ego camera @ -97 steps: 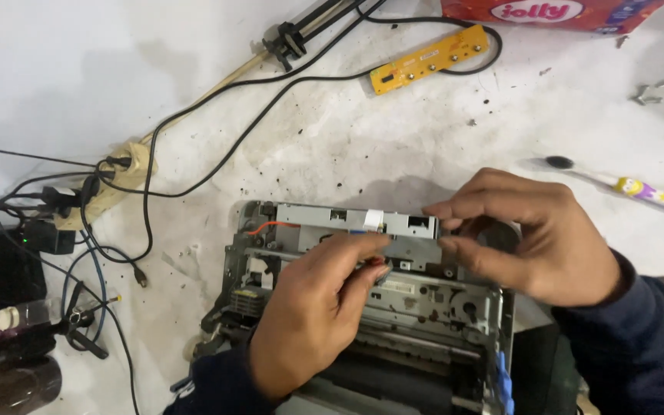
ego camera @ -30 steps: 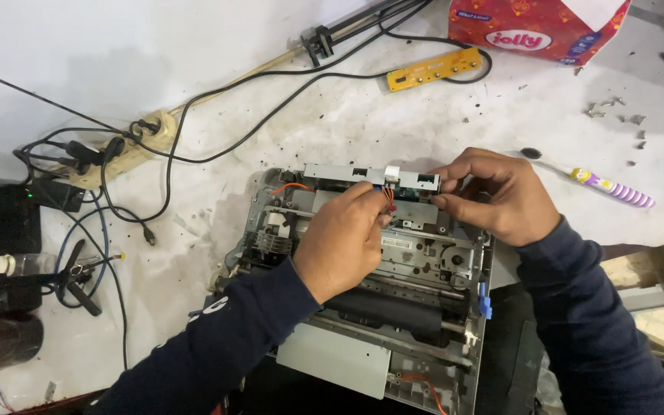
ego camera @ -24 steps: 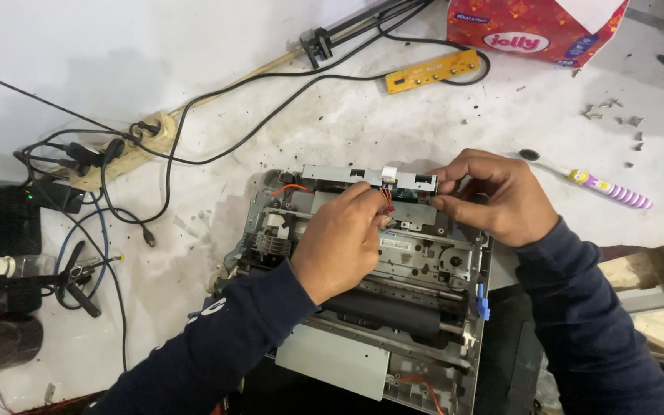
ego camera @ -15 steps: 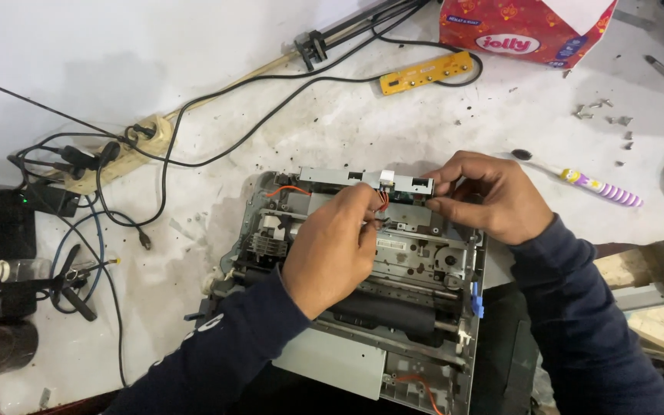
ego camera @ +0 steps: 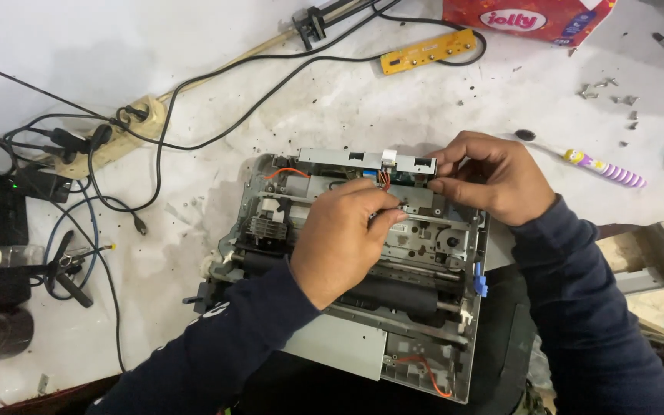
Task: Technician performing internal repairs on a printer, specifically connecting and disconnecting small wires and ribbon cables on the main board.
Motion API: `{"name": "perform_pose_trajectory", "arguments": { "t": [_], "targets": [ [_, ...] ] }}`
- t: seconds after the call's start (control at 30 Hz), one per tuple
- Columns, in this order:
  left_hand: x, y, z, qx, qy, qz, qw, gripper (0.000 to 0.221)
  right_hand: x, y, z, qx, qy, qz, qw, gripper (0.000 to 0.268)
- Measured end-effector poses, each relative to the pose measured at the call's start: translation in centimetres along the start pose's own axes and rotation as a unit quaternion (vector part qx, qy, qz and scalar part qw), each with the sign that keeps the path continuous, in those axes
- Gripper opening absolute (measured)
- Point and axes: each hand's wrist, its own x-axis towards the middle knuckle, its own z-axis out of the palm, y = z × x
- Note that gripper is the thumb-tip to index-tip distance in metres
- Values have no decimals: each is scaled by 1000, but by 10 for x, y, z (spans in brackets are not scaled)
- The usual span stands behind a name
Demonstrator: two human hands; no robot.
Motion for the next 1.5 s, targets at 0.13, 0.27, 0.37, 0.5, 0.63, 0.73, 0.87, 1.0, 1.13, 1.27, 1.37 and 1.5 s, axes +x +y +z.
{"name": "perform_pose_trajectory", "arguments": {
  "t": [0.13,0.27,0.37,0.5,0.63,0.73,0.87,1.0,1.13,1.27,1.37,1.5],
  "targets": [
    [4,4,-4,9,-41,67,997,15,-1,0,0,2,0,6,1000,30],
    [6,8,-14,25,-23,61,998,15,-1,-5,2,5,3,0,1000,28],
    [11,8,-23,62,16,69,996,25,-1,-3,1,4,4,2,1000,30],
    [11,-4,-17,30,-12,82,996,15,-2,0,0,-8,-4,-1,1000,32],
    [10,-9,-8,-1,-9,64,998,15,-2,0,-1,4,-4,-11,1000,32],
    [9,-17,-4,-43,-6,23,999,12,-1,-4,2,9,1,-16,1000,29],
    [9,-19,-1,-121,9,-23,992,14,-1,-1,0,13,-3,-21,1000,29],
    [11,-18,-1,-113,8,-78,991,6,-1,-1,0,12,-1,-34,999,28],
    [10,-19,5,-87,34,-91,991,10,-1,1,0,14,-5,-53,998,28],
    [14,-17,8,-67,39,-76,994,13,-2,2,1,18,-3,-50,999,27],
    [17,-14,8,-60,49,-46,996,17,-3,-3,1,21,-4,-61,998,29],
    [21,-22,13,-30,60,-22,998,16,-3,-12,-3,36,-19,-60,997,25]
  ]
}}
